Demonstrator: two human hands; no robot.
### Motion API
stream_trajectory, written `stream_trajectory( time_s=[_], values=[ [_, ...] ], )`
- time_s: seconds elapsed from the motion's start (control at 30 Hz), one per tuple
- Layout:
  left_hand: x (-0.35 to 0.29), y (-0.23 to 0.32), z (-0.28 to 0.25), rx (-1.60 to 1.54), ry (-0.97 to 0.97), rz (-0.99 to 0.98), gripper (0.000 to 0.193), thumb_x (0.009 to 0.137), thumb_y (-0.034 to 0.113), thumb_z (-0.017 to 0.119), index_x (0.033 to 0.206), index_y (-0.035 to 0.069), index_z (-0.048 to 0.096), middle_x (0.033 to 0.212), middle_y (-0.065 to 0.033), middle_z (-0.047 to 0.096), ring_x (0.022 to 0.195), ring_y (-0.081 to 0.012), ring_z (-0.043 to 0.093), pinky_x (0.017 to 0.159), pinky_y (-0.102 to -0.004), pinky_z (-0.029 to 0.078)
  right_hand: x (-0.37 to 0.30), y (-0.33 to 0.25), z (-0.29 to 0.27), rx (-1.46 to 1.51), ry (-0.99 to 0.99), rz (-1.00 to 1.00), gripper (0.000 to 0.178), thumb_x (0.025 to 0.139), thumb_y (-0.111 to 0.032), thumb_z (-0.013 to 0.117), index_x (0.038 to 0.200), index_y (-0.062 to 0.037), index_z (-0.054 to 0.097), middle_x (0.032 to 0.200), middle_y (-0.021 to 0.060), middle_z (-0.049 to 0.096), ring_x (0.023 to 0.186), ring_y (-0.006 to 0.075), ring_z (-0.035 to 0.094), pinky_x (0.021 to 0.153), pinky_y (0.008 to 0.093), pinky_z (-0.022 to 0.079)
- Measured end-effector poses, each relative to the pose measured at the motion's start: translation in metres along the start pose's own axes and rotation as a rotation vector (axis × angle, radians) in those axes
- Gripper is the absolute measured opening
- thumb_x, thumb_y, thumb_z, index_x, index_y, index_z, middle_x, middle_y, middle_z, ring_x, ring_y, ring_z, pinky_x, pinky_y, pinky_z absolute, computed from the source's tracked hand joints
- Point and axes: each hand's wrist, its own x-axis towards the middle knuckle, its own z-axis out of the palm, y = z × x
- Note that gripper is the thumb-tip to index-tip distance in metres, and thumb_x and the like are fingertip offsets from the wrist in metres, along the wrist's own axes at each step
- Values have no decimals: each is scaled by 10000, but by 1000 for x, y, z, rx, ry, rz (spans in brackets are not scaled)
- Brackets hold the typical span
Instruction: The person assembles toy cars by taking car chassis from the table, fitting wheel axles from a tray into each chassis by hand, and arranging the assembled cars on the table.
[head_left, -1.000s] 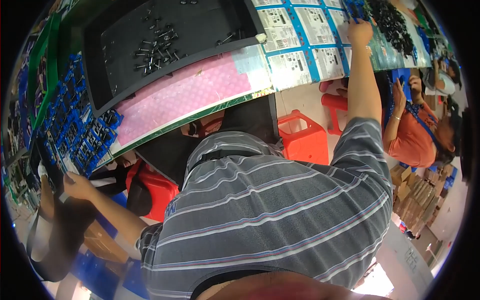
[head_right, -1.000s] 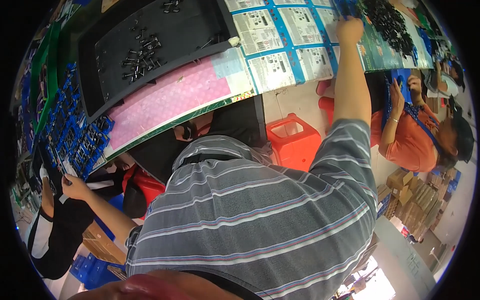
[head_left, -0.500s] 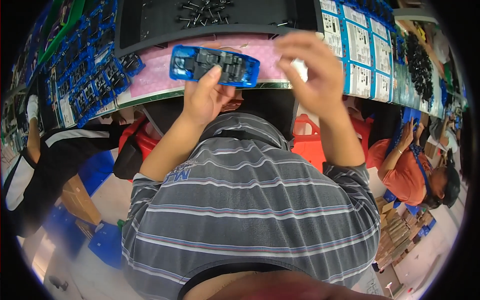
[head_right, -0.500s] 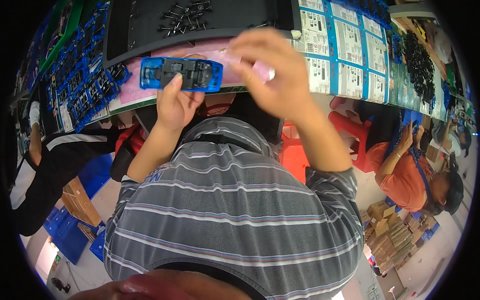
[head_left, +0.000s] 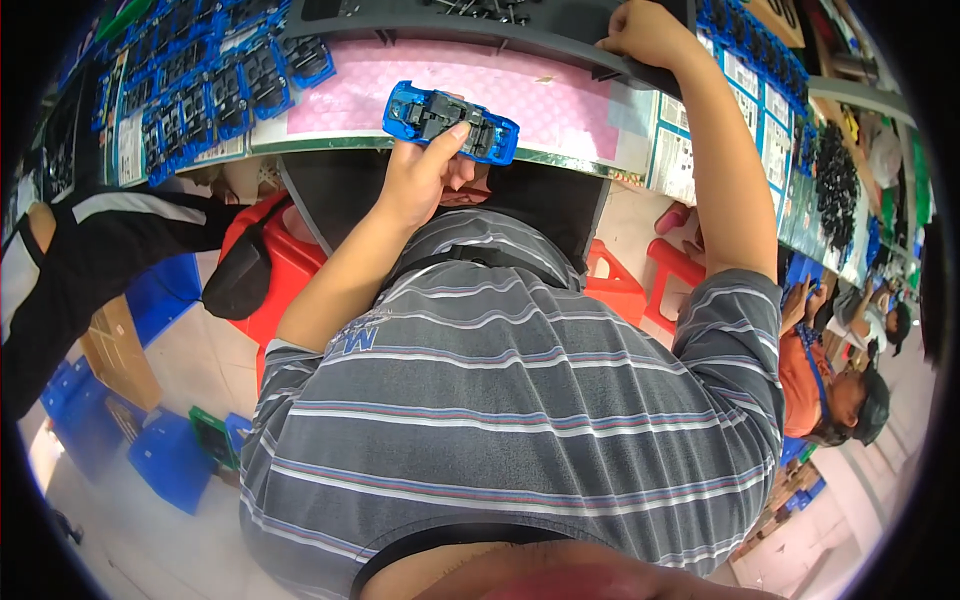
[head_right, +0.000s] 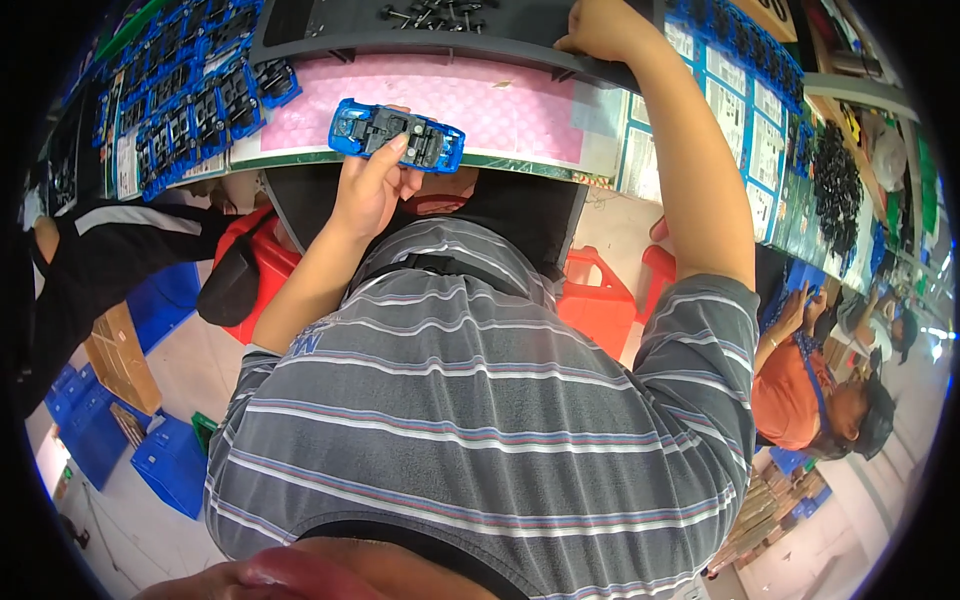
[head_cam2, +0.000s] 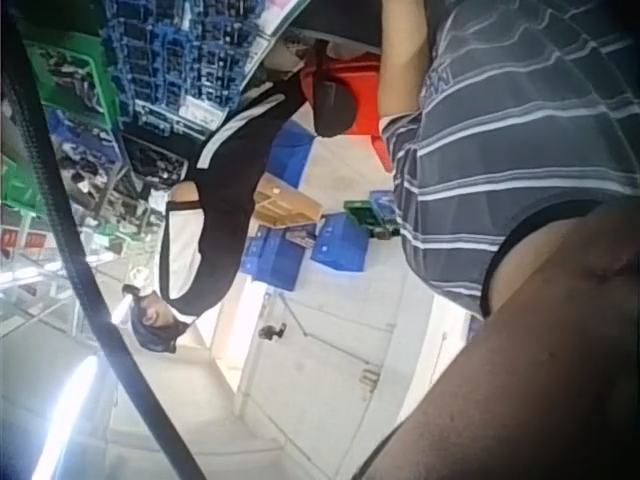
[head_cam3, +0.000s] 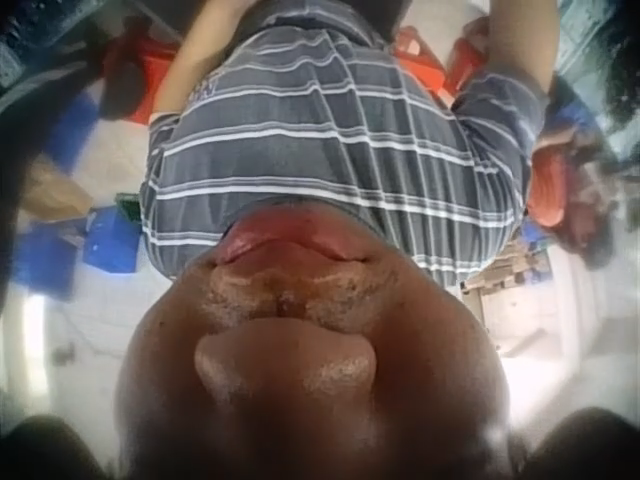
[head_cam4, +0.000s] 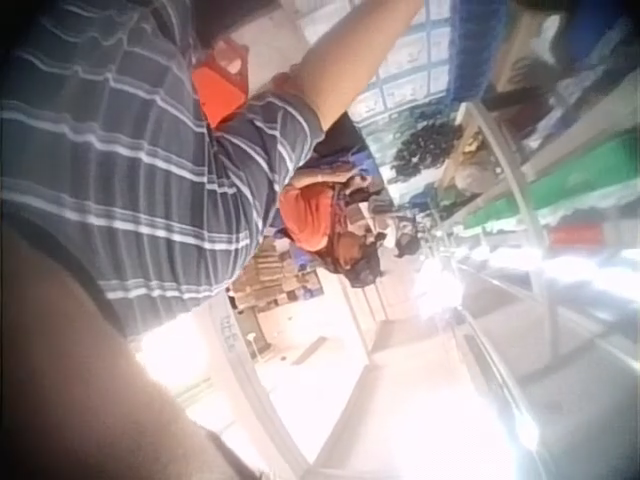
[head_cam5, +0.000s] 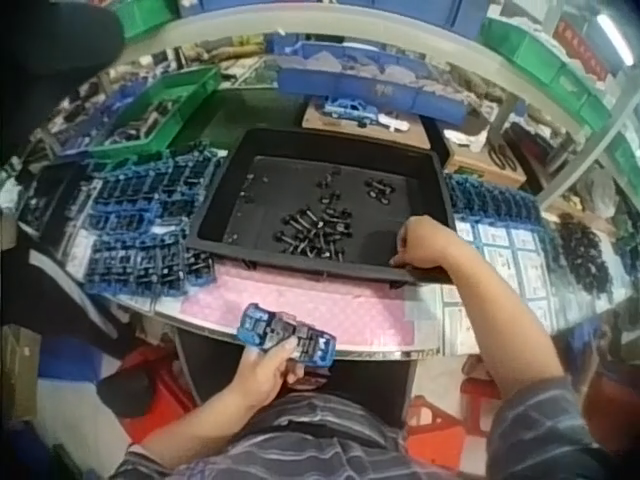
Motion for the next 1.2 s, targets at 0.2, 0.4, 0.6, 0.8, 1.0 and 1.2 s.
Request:
stream_trajectory(
  time_s=[0.2, 0.4, 0.6, 0.8, 1.0, 1.2],
  values=[
    [4, 0, -5, 20, -14, -23, 313, 973, 263, 579, 1204, 56, 532, 922, -64, 639, 648, -129, 562, 515, -251, 382, 23, -130, -17, 198, 406, 573, 154, 787, -73, 765, 805, 46, 669, 826, 155, 642, 692, 250, 659, 615, 298, 518],
    [16, 5, 9, -114, -90, -8, 263, 988, 272, 558, 1107, 39, 585, 867, -61, 645, 655, -121, 569, 524, -248, 396, 1, -166, 71, 142, 350, 111, 340, 713, -116, 841, 973, -15, 648, 1126, 133, 653, 1024, 298, 636, 863, 366, 508],
    [17, -3, 6, -134, -92, -35, 273, 994, 269, 539, 1130, 35, 581, 856, -61, 640, 649, -117, 565, 527, -245, 397, -6, -164, 91, 120, 407, 189, 326, 715, -104, 834, 967, -8, 651, 1086, 131, 659, 1005, 311, 634, 857, 362, 510],
    [16, -2, 7, -98, -109, -37, 290, 996, 277, 517, 1156, 39, 560, 912, -74, 641, 646, -118, 537, 533, -244, 382, 30, -101, 60, 587, 941, -275, 137, 802, -44, 750, 856, 46, 662, 885, 130, 622, 716, 232, 651, 611, 275, 511],
    [18, -5, -7, -113, -104, -27, 290, 994, 278, 525, 1161, 44, 558, 926, -69, 648, 670, -116, 531, 537, -250, 378, 67, -36, 32, -164, -28, 368, 209, 769, -62, 747, 949, 17, 675, 977, 204, 674, 896, 394, 664, 772, 419, 533],
    [9, -4, -13, -178, -12, -34, 221, 974, 257, 587, 1073, 59, 581, 866, -50, 635, 658, -118, 554, 525, -250, 390, 78, -17, 44, -345, -20, 223, 183, 776, -83, 733, 929, 2, 679, 948, 214, 674, 921, 395, 654, 804, 435, 521]
  ],
)
